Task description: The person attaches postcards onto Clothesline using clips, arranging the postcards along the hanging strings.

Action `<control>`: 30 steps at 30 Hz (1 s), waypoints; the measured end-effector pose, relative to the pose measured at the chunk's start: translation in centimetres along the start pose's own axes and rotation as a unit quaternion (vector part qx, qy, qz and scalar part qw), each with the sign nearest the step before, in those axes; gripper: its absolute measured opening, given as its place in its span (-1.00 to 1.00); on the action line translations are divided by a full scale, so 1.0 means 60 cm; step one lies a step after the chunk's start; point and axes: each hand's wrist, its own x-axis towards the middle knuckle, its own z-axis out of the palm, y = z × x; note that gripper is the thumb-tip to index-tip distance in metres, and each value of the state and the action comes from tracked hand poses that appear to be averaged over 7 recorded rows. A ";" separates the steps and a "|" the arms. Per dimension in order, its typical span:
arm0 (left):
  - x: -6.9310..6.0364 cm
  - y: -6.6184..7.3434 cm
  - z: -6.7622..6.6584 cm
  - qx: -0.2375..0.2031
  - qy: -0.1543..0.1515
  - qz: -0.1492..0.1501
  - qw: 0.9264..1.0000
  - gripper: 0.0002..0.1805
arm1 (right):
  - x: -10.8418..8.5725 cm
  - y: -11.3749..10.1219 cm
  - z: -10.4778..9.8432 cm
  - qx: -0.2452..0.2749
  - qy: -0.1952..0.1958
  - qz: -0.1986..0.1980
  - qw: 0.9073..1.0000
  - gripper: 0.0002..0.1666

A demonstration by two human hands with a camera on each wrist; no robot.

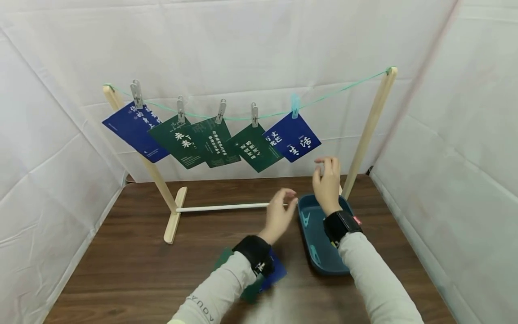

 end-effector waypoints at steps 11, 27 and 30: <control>-0.095 0.034 0.089 0.203 -0.232 0.110 0.945 -0.87 | -0.071 0.096 0.014 -0.102 -0.171 -0.032 0.979 -0.83; -0.144 0.040 0.090 0.191 -0.410 0.141 0.881 -0.68 | -0.075 0.143 0.035 -0.173 -0.564 -0.054 0.805 -0.66; -0.149 0.036 0.089 0.199 -0.397 0.146 0.884 -0.74 | -0.069 0.147 0.045 -0.183 -0.599 -0.043 0.779 -0.60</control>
